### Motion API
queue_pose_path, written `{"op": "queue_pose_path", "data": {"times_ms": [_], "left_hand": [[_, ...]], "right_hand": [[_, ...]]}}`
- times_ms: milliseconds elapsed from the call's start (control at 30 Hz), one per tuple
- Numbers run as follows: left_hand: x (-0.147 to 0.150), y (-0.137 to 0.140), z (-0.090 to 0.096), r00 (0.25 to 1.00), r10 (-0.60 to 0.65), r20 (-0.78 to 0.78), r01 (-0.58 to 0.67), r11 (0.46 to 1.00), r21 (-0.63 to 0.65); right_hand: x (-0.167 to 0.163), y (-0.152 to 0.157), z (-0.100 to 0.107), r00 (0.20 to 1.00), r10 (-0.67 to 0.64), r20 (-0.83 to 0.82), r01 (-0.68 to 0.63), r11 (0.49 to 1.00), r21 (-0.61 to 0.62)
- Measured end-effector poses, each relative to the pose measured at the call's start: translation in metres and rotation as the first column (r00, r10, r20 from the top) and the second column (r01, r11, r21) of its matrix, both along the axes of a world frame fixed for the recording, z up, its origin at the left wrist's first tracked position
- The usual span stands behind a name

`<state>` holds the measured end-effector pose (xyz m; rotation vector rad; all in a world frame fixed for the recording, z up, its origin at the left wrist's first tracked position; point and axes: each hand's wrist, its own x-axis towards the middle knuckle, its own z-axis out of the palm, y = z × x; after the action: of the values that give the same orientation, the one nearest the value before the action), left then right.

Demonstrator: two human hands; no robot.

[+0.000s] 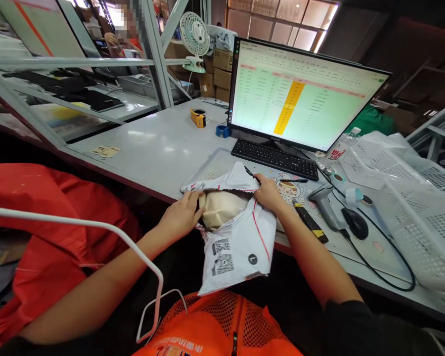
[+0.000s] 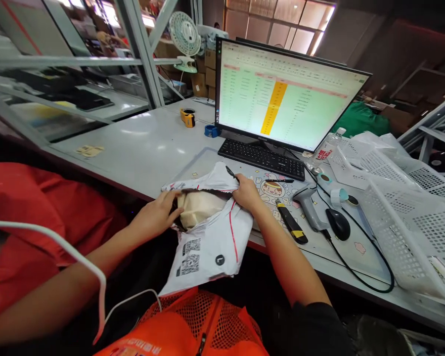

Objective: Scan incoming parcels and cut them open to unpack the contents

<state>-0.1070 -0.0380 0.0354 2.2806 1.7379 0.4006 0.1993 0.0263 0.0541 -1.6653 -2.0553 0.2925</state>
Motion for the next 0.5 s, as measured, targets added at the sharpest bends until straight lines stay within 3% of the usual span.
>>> {"op": "queue_pose_path", "data": {"times_ms": [100,200,267,333,400,500], "left_hand": [[0.004,0.021,0.007,0.998,-0.066,-0.010,0.066,0.996,-0.054],[0.012,0.040,0.015,0.949,-0.247,0.198,0.283,0.941,-0.187],[0.020,0.046,0.019,0.908,-0.262,0.328,0.334,0.924,-0.188],[0.032,0.043,0.020,0.928,-0.207,0.311,0.252,0.961,-0.111],[0.045,0.029,0.019,0.966,-0.193,0.174,0.187,0.981,0.047],[0.063,-0.005,0.017,0.970,-0.244,-0.021,0.235,0.904,0.358]], "right_hand": [[-0.006,-0.014,-0.002,0.997,-0.021,-0.071,0.019,0.999,-0.025],[-0.012,-0.024,-0.003,0.982,-0.030,-0.186,0.015,0.997,-0.080],[-0.016,-0.032,-0.003,0.963,-0.029,-0.269,0.001,0.995,-0.102],[-0.018,-0.041,-0.002,0.943,-0.039,-0.331,0.004,0.994,-0.105],[-0.015,-0.049,-0.003,0.912,-0.116,-0.393,0.081,0.991,-0.104],[0.000,-0.058,-0.009,0.864,-0.295,-0.408,0.276,0.955,-0.106]]}}
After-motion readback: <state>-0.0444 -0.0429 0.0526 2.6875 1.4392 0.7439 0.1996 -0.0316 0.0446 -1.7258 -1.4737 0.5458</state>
